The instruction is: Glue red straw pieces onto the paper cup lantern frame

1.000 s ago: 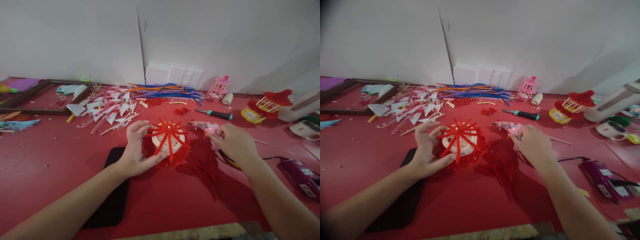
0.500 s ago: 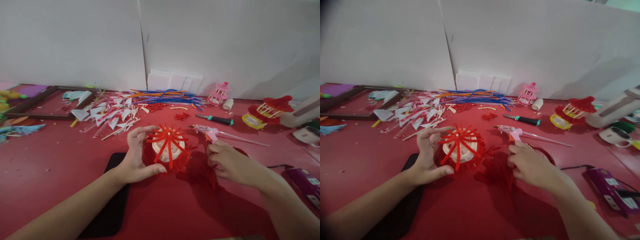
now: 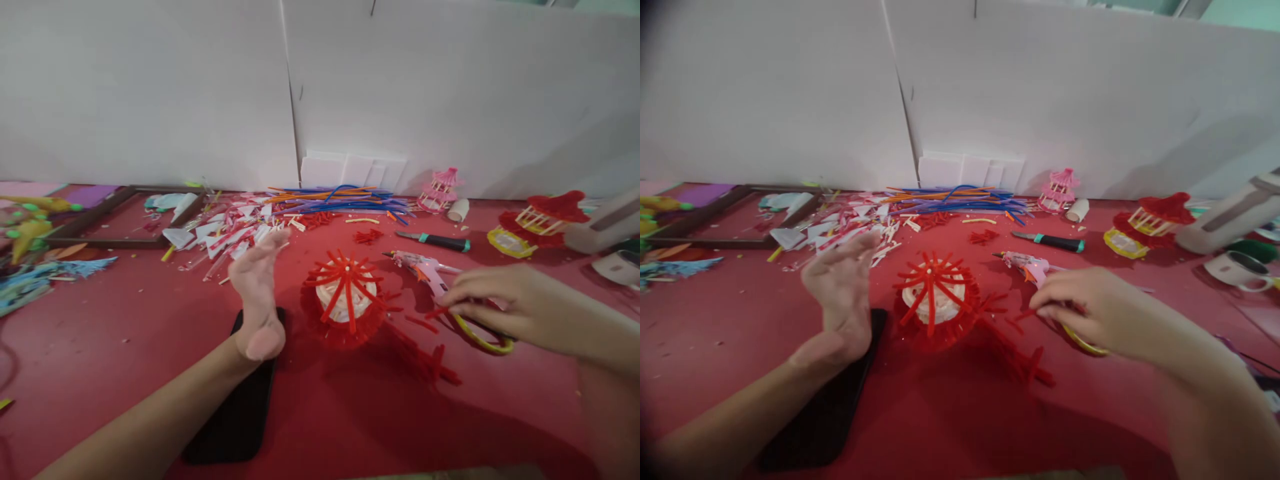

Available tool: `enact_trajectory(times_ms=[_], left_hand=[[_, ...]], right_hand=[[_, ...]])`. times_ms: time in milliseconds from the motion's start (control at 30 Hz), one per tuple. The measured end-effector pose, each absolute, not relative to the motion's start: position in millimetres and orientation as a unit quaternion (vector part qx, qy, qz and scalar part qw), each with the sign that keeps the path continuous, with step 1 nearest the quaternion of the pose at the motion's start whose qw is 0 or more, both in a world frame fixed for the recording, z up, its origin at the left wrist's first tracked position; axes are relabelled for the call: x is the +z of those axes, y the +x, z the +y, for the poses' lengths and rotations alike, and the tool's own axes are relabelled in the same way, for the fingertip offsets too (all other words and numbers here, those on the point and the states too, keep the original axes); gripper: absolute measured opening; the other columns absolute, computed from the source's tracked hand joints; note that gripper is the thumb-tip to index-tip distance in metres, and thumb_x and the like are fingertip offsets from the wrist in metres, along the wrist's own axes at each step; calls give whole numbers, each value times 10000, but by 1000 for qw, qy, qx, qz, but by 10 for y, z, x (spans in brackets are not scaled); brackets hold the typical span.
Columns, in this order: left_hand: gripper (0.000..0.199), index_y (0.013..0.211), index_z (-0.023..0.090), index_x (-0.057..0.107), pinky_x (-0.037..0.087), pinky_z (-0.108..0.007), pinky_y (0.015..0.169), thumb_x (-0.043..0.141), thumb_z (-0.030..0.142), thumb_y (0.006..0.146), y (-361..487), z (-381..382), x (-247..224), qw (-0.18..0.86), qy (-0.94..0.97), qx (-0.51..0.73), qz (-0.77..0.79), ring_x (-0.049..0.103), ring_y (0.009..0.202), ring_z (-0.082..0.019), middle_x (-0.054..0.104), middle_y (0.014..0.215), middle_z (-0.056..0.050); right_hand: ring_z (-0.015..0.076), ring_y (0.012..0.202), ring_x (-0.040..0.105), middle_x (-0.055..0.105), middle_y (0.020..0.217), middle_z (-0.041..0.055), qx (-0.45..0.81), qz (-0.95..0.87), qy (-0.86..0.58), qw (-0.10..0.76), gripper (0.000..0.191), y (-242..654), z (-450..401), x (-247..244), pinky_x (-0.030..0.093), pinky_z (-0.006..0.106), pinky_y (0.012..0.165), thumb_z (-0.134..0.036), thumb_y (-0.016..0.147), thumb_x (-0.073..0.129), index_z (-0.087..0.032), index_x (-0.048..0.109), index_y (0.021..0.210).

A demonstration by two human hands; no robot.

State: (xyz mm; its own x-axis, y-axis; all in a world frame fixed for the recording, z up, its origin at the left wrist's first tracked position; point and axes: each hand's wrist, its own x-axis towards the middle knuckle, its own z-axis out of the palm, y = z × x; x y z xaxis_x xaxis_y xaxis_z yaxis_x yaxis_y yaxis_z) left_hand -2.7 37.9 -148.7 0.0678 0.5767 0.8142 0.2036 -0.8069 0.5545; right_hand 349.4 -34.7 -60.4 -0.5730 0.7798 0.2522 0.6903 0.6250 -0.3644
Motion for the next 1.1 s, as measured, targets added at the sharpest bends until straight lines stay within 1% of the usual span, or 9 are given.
enact_trajectory(times_ms=[33, 100, 167, 267, 433, 567, 733, 967, 1100], left_hand=[[812, 1308, 334, 501, 495, -671, 1125, 411, 987, 833, -15, 378, -1361, 99, 673, 686, 258, 608, 1312, -373, 609, 1336, -105], [461, 1184, 301, 604, 559, -596, 1024, 551, 707, 972, 11, 340, -1044, 23, 631, 723, 280, 644, 1204, -312, 638, 1176, -66], [227, 1133, 289, 668, 569, -564, 978, 655, 468, 994, 39, 270, -694, 10, 641, 699, 315, 663, 1101, -267, 650, 1094, -33], [139, 1100, 277, 719, 609, -444, 846, 584, 299, 1076, 82, 160, -262, 26, 747, 585, 315, 703, 871, -172, 733, 979, 33], [90, 1030, 273, 756, 626, -362, 854, 762, 341, 971, 140, 84, -65, 74, 859, 430, 269, 751, 885, -184, 799, 973, 37], [54, 934, 293, 765, 605, -347, 780, 735, 304, 978, 161, 69, -141, 59, 858, 428, 276, 746, 806, -191, 801, 894, 44], [91, 909, 272, 750, 589, -331, 792, 712, 259, 991, 207, 44, -153, 46, 857, 438, 268, 717, 771, -166, 781, 839, 52], [101, 900, 263, 731, 591, -308, 693, 706, 260, 998, 228, 12, -161, 170, 847, 431, 259, 694, 703, -155, 762, 813, 43], [103, 903, 264, 715, 597, -323, 710, 699, 233, 1000, 192, 10, -169, 190, 849, 435, 233, 711, 754, -168, 764, 841, 31]], right_hand=[[178, 695, 756, 811, 864, -5, 99, -867, -426, 238, 144, 3426, -336, -490, 557, 271, 581, -302, 973, 648, -305, 782, 920], [177, 683, 720, 784, 839, 2, 77, -842, -446, 293, 116, 3242, -327, -280, 559, 287, 609, -363, 962, 687, -289, 755, 904], [151, 627, 654, 719, 758, -17, 69, -824, -432, 361, 71, 3023, -327, -133, 547, 281, 605, -295, 939, 696, -284, 732, 879], [145, 703, 660, 709, 814, -29, 75, -789, -421, 441, 103, 2721, -314, -60, 547, 276, 640, -188, 918, 693, -284, 715, 891], [114, 660, 611, 668, 792, -41, 143, -757, -403, 494, 141, 2470, -269, -148, 503, 255, 575, -137, 935, 681, -269, 700, 891], [107, 685, 595, 656, 789, -38, 148, -778, -385, 474, 132, 2448, -252, -213, 515, 251, 629, -125, 932, 660, -240, 689, 874], [116, 723, 615, 689, 817, -27, 157, -782, -375, 473, 116, 2455, -247, -249, 527, 259, 669, -139, 934, 685, -246, 722, 910], [100, 658, 627, 729, 786, -40, 194, -768, -350, 500, 81, 2412, -267, -273, 516, 232, 588, -200, 908, 781, -249, 747, 853], [94, 665, 651, 751, 794, -44, 247, -750, -306, 531, 83, 2389, -267, -301, 534, 235, 599, -186, 886, 822, -244, 765, 874]])
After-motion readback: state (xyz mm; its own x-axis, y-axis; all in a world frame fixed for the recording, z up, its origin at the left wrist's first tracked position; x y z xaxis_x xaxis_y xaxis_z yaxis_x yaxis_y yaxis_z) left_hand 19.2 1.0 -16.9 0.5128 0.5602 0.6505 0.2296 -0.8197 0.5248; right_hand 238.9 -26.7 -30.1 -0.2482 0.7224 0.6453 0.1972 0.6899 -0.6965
